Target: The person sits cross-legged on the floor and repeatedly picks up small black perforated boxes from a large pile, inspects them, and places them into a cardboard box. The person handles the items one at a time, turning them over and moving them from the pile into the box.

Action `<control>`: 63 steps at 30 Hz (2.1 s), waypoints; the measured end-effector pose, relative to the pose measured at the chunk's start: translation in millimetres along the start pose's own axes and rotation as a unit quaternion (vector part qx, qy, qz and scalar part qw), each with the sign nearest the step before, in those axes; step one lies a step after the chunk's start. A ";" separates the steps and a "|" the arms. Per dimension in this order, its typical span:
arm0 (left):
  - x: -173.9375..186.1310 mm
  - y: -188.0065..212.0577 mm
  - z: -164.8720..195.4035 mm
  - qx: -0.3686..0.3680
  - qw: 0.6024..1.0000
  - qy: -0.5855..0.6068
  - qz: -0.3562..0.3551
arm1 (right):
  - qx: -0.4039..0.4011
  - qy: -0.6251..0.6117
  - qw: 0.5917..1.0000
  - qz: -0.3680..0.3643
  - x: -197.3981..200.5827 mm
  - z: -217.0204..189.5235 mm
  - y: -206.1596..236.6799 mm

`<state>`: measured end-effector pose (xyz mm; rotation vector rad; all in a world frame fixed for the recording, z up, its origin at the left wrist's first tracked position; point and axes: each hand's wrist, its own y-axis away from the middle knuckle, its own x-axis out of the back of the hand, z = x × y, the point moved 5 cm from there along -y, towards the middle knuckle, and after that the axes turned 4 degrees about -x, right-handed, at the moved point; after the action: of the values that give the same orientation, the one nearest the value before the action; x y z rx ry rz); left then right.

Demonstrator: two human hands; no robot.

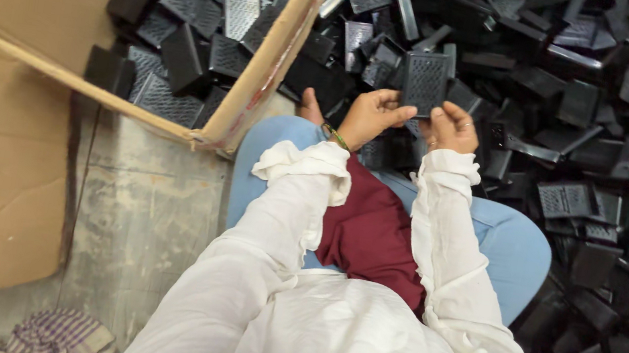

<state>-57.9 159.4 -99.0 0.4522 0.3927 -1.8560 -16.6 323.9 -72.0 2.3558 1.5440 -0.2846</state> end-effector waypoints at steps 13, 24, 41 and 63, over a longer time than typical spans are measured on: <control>89.4 3.3 -3.1 0.021 0.907 0.134 0.398 | 0.210 0.411 0.876 -0.138 -120.8 -63.5 -3.7; 72.8 -2.8 -24.1 0.115 0.946 0.126 0.275 | 0.026 0.785 0.609 -0.115 -38.6 -3.1 55.5; 70.3 3.6 -15.7 -0.035 0.937 0.168 0.304 | 0.271 0.638 0.720 -0.035 1.8 -26.5 35.0; 39.0 -0.9 -12.2 0.122 0.968 0.037 0.215 | 0.138 0.539 0.831 -0.019 -36.8 26.8 16.5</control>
<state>-68.9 133.5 -128.7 0.7152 0.0995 -1.4689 -16.2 276.6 -82.5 2.8812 2.0534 1.0938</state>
